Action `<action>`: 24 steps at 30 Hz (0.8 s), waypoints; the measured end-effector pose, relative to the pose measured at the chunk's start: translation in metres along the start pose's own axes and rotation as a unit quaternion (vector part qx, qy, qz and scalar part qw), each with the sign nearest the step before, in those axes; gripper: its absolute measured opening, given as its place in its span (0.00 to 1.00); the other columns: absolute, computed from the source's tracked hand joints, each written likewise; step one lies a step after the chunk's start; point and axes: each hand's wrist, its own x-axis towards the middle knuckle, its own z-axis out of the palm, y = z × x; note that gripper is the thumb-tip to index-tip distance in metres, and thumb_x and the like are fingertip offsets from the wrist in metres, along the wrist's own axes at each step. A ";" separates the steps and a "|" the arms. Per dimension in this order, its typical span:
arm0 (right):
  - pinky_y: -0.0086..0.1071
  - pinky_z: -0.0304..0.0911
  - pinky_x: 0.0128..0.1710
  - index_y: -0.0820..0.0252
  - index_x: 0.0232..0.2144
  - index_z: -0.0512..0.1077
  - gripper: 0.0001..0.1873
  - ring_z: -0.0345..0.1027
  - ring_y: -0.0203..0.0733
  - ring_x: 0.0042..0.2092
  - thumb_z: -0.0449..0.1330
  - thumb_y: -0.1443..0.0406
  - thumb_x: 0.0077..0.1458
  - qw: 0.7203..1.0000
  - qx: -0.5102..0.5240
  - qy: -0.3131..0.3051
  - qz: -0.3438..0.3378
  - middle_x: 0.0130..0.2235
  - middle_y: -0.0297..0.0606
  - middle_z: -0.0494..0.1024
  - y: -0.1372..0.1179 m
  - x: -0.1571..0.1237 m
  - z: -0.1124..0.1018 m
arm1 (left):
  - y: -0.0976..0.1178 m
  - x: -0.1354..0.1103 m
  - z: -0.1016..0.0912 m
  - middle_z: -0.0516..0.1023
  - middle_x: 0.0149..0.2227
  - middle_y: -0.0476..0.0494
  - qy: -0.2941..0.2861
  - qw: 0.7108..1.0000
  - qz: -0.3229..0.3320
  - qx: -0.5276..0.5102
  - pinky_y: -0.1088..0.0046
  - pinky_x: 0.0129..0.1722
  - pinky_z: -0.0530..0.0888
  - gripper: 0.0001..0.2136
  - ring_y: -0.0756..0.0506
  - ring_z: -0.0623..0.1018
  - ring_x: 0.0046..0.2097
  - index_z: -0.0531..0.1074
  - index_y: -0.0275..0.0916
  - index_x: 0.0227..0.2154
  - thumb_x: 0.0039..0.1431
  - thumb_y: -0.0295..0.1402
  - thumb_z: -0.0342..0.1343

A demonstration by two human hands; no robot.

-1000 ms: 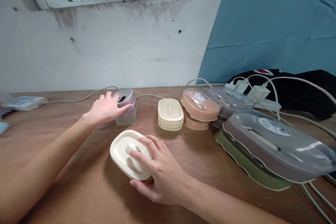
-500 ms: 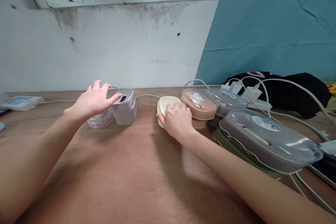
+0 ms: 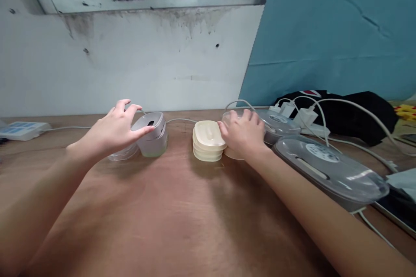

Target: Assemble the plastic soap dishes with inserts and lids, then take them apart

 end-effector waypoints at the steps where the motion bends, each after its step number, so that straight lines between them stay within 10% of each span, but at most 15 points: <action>1: 0.49 0.55 0.43 0.70 0.52 0.62 0.30 0.59 0.66 0.51 0.43 0.52 0.58 1.000 0.003 -0.018 0.017 0.50 0.64 0.64 0.005 0.004 0.001 | 0.001 -0.001 0.000 0.51 0.60 0.34 0.000 1.000 0.004 0.000 0.60 0.49 0.68 0.27 0.34 0.64 0.56 0.59 0.38 0.53 0.57 0.51 0.45; 17: 0.54 0.59 0.39 0.72 0.51 0.61 0.32 0.59 0.70 0.50 0.50 0.51 0.52 0.996 0.043 -0.045 0.059 0.48 0.65 0.62 0.010 0.005 -0.005 | 0.002 -0.002 0.004 0.54 0.59 0.31 0.035 0.999 0.027 0.005 0.58 0.47 0.70 0.23 0.34 0.66 0.55 0.62 0.36 0.50 0.58 0.46 0.49; 21: 0.57 0.59 0.44 0.73 0.54 0.58 0.36 0.56 0.70 0.53 0.57 0.54 0.47 0.984 0.130 0.097 -0.067 0.52 0.66 0.58 0.002 -0.015 -0.030 | 0.001 -0.005 -0.002 0.53 0.60 0.30 0.099 0.987 0.109 -0.061 0.54 0.51 0.67 0.26 0.34 0.61 0.58 0.59 0.34 0.53 0.56 0.45 0.52; 24: 0.52 0.60 0.49 0.67 0.56 0.55 0.37 0.54 0.61 0.56 0.58 0.58 0.46 0.915 0.249 0.144 -0.281 0.56 0.59 0.56 -0.007 -0.045 -0.038 | -0.001 -0.014 -0.005 0.50 0.62 0.32 0.124 0.947 0.264 -0.135 0.52 0.56 0.61 0.29 0.34 0.53 0.62 0.56 0.37 0.56 0.55 0.45 0.54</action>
